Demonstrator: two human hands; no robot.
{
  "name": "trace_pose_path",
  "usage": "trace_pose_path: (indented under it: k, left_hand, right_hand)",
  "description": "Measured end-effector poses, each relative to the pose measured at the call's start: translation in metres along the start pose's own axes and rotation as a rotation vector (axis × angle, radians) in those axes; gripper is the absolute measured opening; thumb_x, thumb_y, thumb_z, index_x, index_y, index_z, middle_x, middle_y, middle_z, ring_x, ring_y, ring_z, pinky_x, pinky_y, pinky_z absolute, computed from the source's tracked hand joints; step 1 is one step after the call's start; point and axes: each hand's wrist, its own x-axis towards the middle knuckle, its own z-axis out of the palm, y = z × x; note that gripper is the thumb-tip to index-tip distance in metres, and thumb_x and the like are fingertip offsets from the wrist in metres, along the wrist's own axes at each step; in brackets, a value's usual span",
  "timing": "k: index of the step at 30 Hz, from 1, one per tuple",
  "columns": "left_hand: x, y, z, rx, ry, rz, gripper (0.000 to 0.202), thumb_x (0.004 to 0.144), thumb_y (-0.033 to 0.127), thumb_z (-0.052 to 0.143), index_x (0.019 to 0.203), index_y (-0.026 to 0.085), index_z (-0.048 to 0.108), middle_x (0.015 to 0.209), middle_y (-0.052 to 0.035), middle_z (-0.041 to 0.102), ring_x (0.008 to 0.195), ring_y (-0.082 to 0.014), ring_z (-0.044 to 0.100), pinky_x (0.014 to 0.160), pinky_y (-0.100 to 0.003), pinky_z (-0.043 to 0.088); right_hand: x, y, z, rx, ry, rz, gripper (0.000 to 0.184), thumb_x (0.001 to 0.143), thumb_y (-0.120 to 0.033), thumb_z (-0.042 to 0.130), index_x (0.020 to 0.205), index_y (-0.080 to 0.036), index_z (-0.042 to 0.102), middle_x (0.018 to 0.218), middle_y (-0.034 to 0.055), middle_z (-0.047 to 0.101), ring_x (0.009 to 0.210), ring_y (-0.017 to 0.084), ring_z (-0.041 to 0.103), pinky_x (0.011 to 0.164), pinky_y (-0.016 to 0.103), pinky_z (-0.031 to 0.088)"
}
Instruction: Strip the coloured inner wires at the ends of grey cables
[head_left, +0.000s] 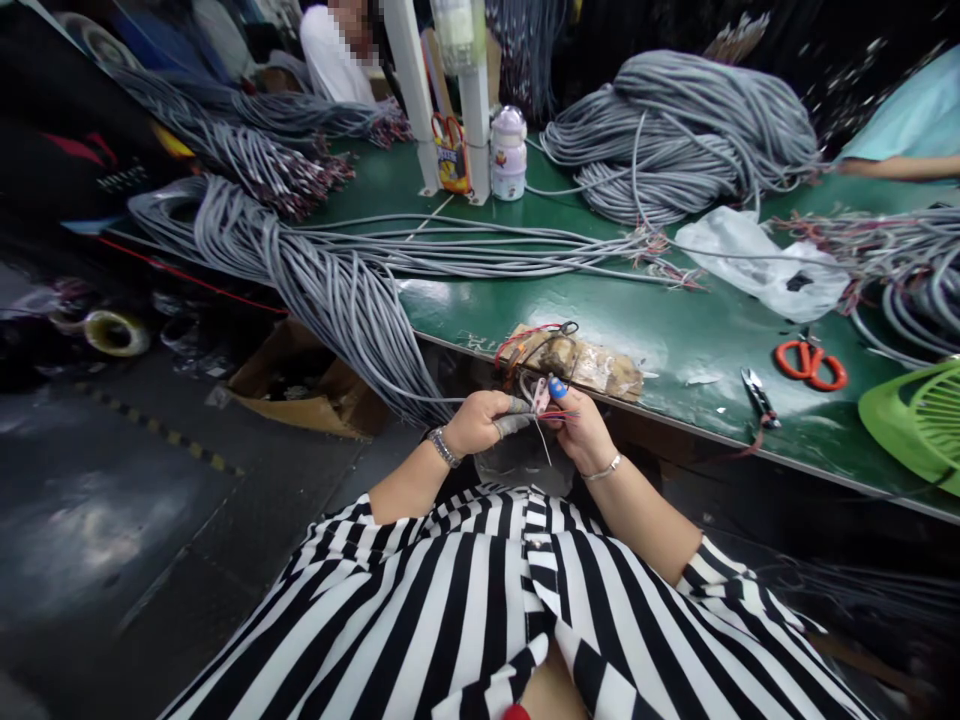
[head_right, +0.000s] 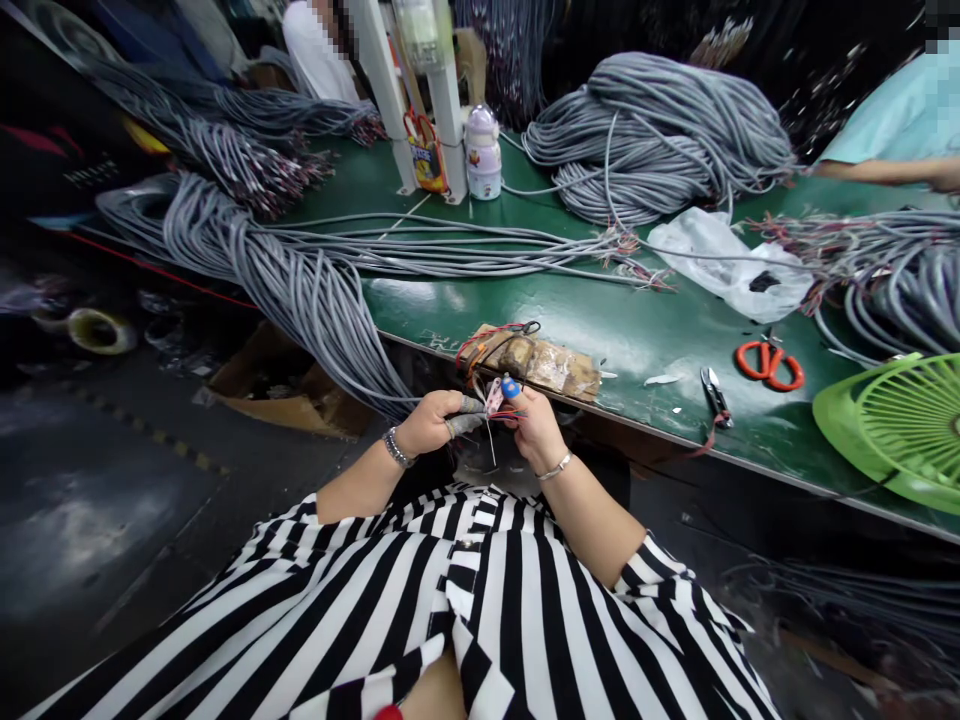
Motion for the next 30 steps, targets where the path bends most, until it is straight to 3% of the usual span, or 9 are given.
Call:
trace_pose_path:
  k: [7, 13, 21, 25, 30]
  left_hand:
    - [0.001, 0.001, 0.007, -0.064, -0.063, -0.065, 0.040, 0.084, 0.052, 0.064, 0.080, 0.013, 0.073, 0.067, -0.0039, 0.068, 0.062, -0.0132, 0.061, 0.063, -0.022, 0.047]
    - [-0.016, 0.009, 0.002, -0.109, -0.037, -0.059, 0.037, 0.092, 0.045, 0.056, 0.092, 0.012, 0.073, 0.070, -0.0047, 0.069, 0.059, -0.0110, 0.061, 0.059, -0.021, 0.047]
    - [-0.063, 0.030, -0.001, -0.047, -0.079, 0.109, 0.034, 0.093, 0.043, 0.055, 0.087, 0.016, 0.074, 0.070, -0.0065, 0.072, 0.065, -0.0135, 0.066, 0.066, -0.023, 0.051]
    - [-0.079, 0.034, -0.003, -0.002, 0.033, 0.136, 0.024, 0.093, 0.035, 0.059, 0.090, 0.017, 0.074, 0.068, -0.0044, 0.071, 0.061, -0.0116, 0.063, 0.062, -0.021, 0.049]
    - [-0.080, 0.039, -0.011, 0.151, 0.169, 0.168, 0.020, 0.092, 0.031, 0.060, 0.094, 0.017, 0.073, 0.068, -0.0040, 0.070, 0.060, -0.0115, 0.061, 0.060, -0.022, 0.048]
  right_hand:
    - [-0.001, 0.003, 0.000, 0.040, -0.027, -0.001, 0.053, 0.058, -0.062, 0.082, 0.063, -0.017, 0.055, 0.046, -0.0085, 0.035, 0.041, 0.003, 0.023, 0.036, 0.019, 0.018]
    - [-0.002, 0.012, -0.010, 0.062, 0.035, 0.081, 0.057, 0.064, -0.072, 0.071, 0.067, -0.019, 0.052, 0.054, -0.0040, 0.049, 0.041, 0.004, 0.030, 0.035, 0.017, 0.015]
    - [-0.006, 0.016, -0.030, 0.055, 0.046, 0.116, 0.053, 0.068, -0.068, 0.072, 0.075, -0.017, 0.058, 0.065, -0.0004, 0.060, 0.041, 0.002, 0.030, 0.034, 0.016, 0.014]
    - [-0.009, 0.017, -0.030, 0.059, 0.024, 0.139, 0.052, 0.067, -0.065, 0.074, 0.075, -0.016, 0.058, 0.065, -0.0012, 0.059, 0.041, 0.002, 0.030, 0.035, 0.016, 0.014]
    - [-0.015, 0.020, -0.026, 0.043, -0.025, 0.169, 0.048, 0.065, -0.059, 0.079, 0.073, -0.016, 0.058, 0.067, -0.0019, 0.059, 0.040, 0.001, 0.026, 0.036, 0.016, 0.011]
